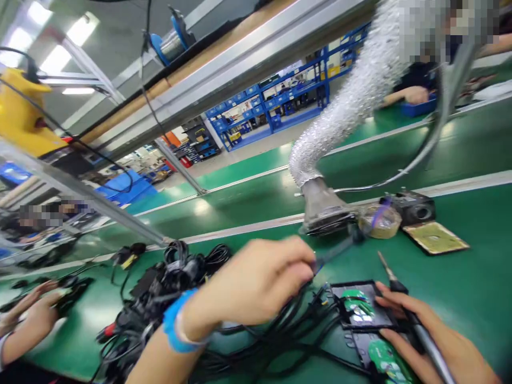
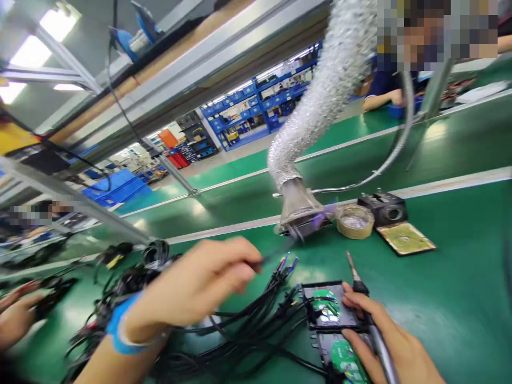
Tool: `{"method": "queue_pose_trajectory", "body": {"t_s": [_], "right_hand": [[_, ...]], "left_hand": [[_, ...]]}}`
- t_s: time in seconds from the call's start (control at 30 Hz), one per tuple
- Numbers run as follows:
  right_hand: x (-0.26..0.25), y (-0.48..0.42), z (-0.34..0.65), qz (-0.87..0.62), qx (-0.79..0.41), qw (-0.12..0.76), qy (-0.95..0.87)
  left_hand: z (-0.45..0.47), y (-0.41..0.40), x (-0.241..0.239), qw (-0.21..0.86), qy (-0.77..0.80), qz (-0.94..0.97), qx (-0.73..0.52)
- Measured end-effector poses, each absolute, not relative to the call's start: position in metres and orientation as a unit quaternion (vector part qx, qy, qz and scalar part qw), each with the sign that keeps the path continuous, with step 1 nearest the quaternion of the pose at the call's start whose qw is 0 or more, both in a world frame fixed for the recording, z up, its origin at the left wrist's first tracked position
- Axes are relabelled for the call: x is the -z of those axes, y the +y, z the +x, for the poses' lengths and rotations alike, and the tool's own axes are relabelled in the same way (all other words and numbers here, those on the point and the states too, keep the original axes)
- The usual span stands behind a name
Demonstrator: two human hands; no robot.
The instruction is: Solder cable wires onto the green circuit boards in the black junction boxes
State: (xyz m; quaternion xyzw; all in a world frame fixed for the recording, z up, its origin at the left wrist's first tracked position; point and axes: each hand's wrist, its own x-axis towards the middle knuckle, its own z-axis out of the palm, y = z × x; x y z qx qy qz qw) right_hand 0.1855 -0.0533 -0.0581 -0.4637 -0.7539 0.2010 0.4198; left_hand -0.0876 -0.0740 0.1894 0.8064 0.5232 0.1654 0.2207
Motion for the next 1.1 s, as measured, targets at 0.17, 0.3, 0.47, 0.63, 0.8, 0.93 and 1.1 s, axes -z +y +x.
{"method": "queue_pose_trajectory", "body": {"t_s": [0.17, 0.3, 0.47, 0.63, 0.8, 0.93, 1.1], "right_hand": [[0.013, -0.063, 0.186, -0.441, -0.311, 0.451, -0.711], [0.001, -0.065, 0.184, -0.399, -0.48, 0.521, -0.582], [-0.01, -0.069, 0.177, -0.393, -0.526, 0.579, -0.482], [-0.025, -0.079, 0.173, -0.369, -0.506, 0.601, -0.497], [-0.025, -0.085, 0.179, -0.382, -0.432, 0.612, -0.541], [-0.016, -0.097, 0.183, -0.409, -0.337, 0.581, -0.618], [-0.002, -0.108, 0.204, -0.356, -0.297, 0.487, -0.74]], "left_hand": [[-0.053, -0.075, -0.101, 0.3, 0.504, 0.809, -0.047], [-0.045, -0.086, -0.073, 0.287, 0.499, 0.818, -0.005], [-0.03, -0.09, -0.085, 0.316, 0.515, 0.796, -0.042], [0.01, -0.088, -0.075, 0.533, 0.501, 0.625, -0.272], [0.027, -0.087, -0.066, 0.61, 0.496, 0.539, -0.302], [0.023, -0.082, -0.065, 0.612, 0.56, 0.49, -0.267], [0.028, -0.079, -0.054, 0.357, 0.596, 0.711, -0.106]]}}
